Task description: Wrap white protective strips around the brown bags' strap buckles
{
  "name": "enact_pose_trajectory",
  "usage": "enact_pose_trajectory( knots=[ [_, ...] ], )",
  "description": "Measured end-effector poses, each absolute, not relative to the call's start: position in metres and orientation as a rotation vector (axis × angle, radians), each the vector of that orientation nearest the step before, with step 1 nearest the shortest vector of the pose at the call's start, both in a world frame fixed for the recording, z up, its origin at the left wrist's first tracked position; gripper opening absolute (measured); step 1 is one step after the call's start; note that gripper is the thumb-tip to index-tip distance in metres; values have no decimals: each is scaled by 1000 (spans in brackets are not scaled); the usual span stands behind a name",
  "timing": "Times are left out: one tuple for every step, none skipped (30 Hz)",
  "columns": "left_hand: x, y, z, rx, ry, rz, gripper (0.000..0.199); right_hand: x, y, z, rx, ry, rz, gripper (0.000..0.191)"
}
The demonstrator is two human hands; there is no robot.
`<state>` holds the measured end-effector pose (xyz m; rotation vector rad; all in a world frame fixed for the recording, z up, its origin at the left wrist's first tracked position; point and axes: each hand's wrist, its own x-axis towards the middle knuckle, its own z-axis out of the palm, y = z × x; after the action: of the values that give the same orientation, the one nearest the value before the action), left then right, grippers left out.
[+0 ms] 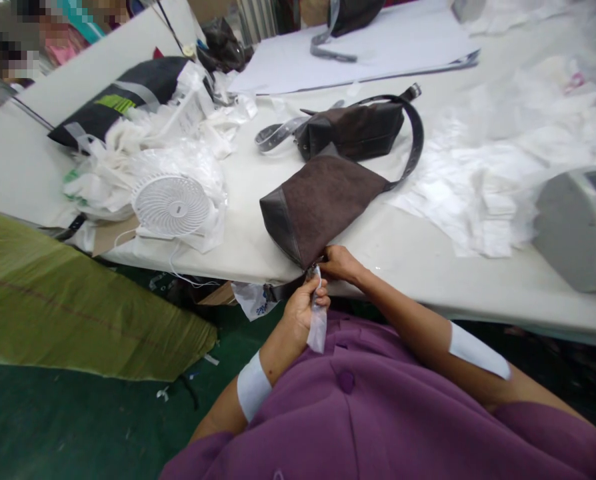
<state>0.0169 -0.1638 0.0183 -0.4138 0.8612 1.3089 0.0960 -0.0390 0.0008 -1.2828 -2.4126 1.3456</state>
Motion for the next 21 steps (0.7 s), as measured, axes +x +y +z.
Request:
enact_pose_trajectory(
  knots=[
    [19,-164,19,-398,859,1311,4,99,-39,0,-1321,-2350,1352,13],
    [21,-164,19,-383,864,1315,4,103,-41,0,-1351,-2275,1359,13],
    [23,-164,19,-369,878,1321,4,108,-43,1,-1371,-2179,1382,14],
    [25,-164,19,-354,897,1328,4,113,-46,2,-1375,-2064,1432,17],
    [27,-163,18,-337,919,1336,6,118,-50,3,-1356,-1943,1514,21],
    [28,-162,17,-320,942,1347,8,123,-55,4,-1319,-1829,1612,24],
    [29,-162,16,-303,964,1357,11,128,-60,5,-1275,-1736,1714,27],
    [31,-160,15,-287,985,1366,14,132,-66,6,-1235,-1669,1801,29],
    [32,-159,14,-274,1007,1376,17,134,-73,7,-1206,-1626,1859,30],
    [33,-158,13,-265,1033,1389,20,136,-79,8,-1196,-1589,1887,30],
    [35,-157,12,-260,1059,1402,22,136,-84,8,-1200,-1546,1897,29],
    [36,-156,12,-254,1082,1414,23,135,-88,8,-1210,-1492,1901,28],
    [38,-156,12,-247,1105,1425,23,133,-92,8,-1220,-1433,1910,27],
    [39,-155,12,-240,1130,1438,22,131,-94,8,-1226,-1376,1928,25],
    [41,-154,13,-231,1157,1452,21,128,-96,8,-1225,-1321,1958,24],
    [43,-154,13,-220,1185,1465,21,126,-97,8,-1219,-1264,2000,22],
    [44,-153,13,-205,1214,1481,22,124,-98,8,-1215,-1201,2047,21],
    [46,-153,12,-184,1241,1500,23,123,-98,9,-1212,-1135,2094,20],
    [47,-153,11,-156,1260,1520,25,122,-98,9,-1207,-1074,2138,20],
    [48,-153,10,-121,1264,1541,26,122,-97,10,-1202,-1026,2173,20],
    [48,-153,9,-82,1258,1565,27,122,-95,10,-1203,-999,2194,20]
  ],
)
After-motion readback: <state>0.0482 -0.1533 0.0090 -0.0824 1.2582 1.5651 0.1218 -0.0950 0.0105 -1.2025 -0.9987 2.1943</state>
